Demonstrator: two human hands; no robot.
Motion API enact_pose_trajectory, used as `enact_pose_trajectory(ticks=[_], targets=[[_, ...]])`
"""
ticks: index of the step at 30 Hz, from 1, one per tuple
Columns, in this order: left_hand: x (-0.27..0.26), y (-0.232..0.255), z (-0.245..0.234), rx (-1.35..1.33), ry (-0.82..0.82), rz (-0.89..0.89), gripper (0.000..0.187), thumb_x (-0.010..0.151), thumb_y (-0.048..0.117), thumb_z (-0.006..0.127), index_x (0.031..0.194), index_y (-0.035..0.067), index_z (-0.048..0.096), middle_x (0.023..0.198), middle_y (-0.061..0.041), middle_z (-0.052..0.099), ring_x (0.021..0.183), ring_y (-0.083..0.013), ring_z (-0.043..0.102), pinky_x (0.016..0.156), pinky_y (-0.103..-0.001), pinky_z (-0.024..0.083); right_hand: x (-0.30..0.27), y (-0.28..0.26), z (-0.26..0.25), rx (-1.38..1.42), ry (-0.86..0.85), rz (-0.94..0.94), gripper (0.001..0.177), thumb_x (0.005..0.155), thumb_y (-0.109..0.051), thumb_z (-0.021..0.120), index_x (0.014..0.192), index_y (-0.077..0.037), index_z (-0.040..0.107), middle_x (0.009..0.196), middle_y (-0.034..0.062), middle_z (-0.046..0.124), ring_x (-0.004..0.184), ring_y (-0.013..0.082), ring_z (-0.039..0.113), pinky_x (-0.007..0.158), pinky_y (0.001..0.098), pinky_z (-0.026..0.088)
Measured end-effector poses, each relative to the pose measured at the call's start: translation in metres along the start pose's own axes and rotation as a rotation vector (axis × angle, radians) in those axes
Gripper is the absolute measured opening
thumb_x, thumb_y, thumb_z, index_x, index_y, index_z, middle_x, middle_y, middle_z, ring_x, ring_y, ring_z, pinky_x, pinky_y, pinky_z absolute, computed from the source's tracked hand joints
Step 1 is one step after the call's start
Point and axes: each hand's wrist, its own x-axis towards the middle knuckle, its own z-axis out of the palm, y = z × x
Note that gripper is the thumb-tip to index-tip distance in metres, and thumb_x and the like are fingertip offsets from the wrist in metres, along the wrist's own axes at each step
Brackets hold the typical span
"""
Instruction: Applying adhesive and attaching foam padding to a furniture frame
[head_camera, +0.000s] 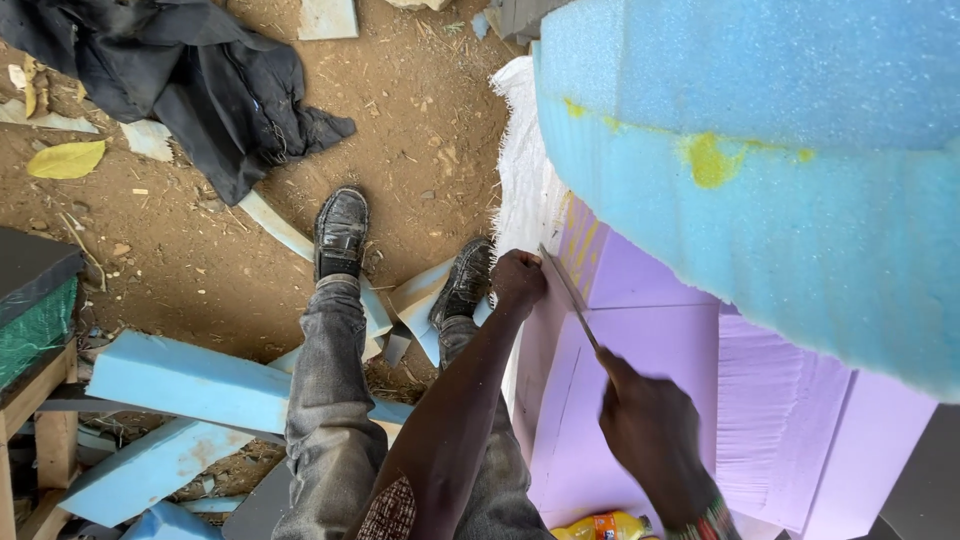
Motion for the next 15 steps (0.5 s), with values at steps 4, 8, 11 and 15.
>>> enact_pose_trajectory(ticks=[4,8,11,15], targets=[[-0.002,0.001,0.001,-0.022,0.002,0.035,0.015,0.088,0.011,0.066,0.079,0.016,0.076,0.078,-0.002,0.077,0.073,-0.0199,0.071,0.065,-0.041,0.055,-0.035,0.008,0.002,-0.056,-0.076,0.176,0.055,0.095,-0.032,0.059,0.146,-0.053,0.060,0.074,0.0110,0.080,0.072,0.0414,0.075,0.068,0.0608,0.057],[-0.003,-0.002,-0.003,-0.088,-0.021,0.006,0.015,0.085,0.010,0.063,0.080,0.019,0.074,0.076,0.004,0.073,0.070,-0.0132,0.067,0.061,-0.034,0.051,0.016,0.003,0.058,-0.007,0.215,-0.047,0.051,0.095,-0.020,0.061,0.145,-0.032,0.061,0.066,0.0103,0.072,0.061,0.0421,0.070,0.053,0.0615,0.051],[-0.004,0.001,-0.004,-0.052,-0.014,0.010,0.016,0.085,0.011,0.062,0.081,0.021,0.073,0.077,0.005,0.074,0.072,-0.0132,0.068,0.063,-0.034,0.052,0.025,0.006,0.093,0.111,0.319,-0.070,0.027,0.100,-0.017,0.060,0.126,-0.017,0.051,0.059,0.0121,0.066,0.053,0.0438,0.067,0.046,0.0600,0.049],[0.009,-0.004,0.003,0.059,0.031,0.110,0.021,0.086,0.007,0.061,0.084,0.018,0.079,0.086,-0.001,0.081,0.081,-0.0201,0.077,0.071,-0.042,0.060,-0.040,0.027,0.131,0.293,0.283,0.066,0.010,0.099,-0.021,0.059,0.104,-0.019,0.051,0.060,0.0141,0.069,0.057,0.0511,0.067,0.055,0.0633,0.049]])
